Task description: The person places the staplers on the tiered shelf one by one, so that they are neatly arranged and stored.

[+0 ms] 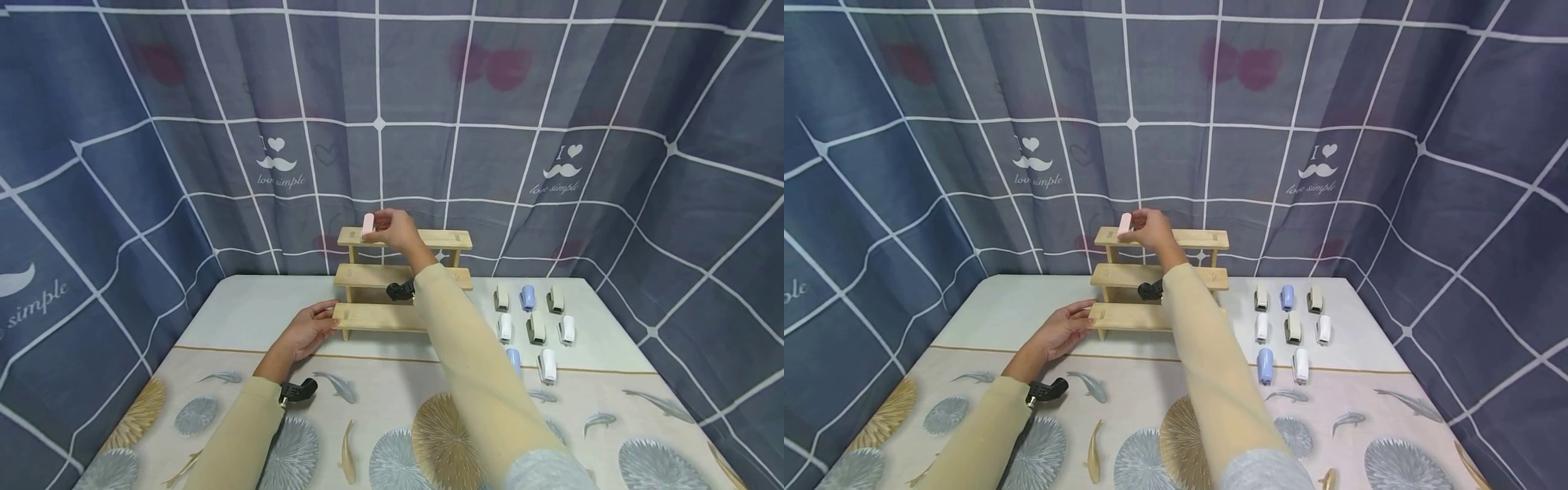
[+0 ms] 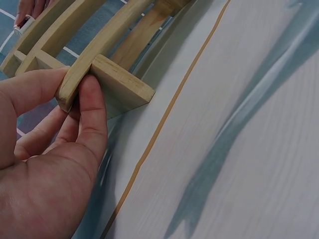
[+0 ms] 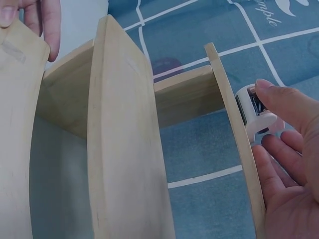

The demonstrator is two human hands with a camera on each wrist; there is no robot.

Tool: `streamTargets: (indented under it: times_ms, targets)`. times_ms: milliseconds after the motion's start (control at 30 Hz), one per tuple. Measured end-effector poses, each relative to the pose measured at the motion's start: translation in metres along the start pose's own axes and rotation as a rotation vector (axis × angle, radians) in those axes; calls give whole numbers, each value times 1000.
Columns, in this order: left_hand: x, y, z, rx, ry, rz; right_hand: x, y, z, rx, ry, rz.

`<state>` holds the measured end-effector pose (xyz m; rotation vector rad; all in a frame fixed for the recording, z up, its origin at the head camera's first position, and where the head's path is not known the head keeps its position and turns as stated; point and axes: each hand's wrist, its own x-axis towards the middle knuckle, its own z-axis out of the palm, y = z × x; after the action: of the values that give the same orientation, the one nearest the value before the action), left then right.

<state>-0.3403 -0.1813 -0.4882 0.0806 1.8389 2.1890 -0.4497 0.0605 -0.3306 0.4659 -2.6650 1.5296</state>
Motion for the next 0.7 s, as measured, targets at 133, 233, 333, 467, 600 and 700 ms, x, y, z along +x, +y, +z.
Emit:
streamTargets:
  times_ms: [133,233,333,467,600,700]
  targets:
    - [0,1,0,-5,8,-12,-5,3,-2,22,17,-21]
    - [-1,1,1,-1,11,-15,-8,5,-4,37,38,-36]
    - [-1,1,1,-4,13,-16,-12,9,-7,53,57,-56]
    - [-1,1,0,-9,4,-8,-20,15,-10,87,94,-79]
    - [-1,1,0,-14,7,-6,-30,23,-14,161,132,-95]
    - [-1,1,1,-7,9,-7,-39,27,-19,218,149,-113]
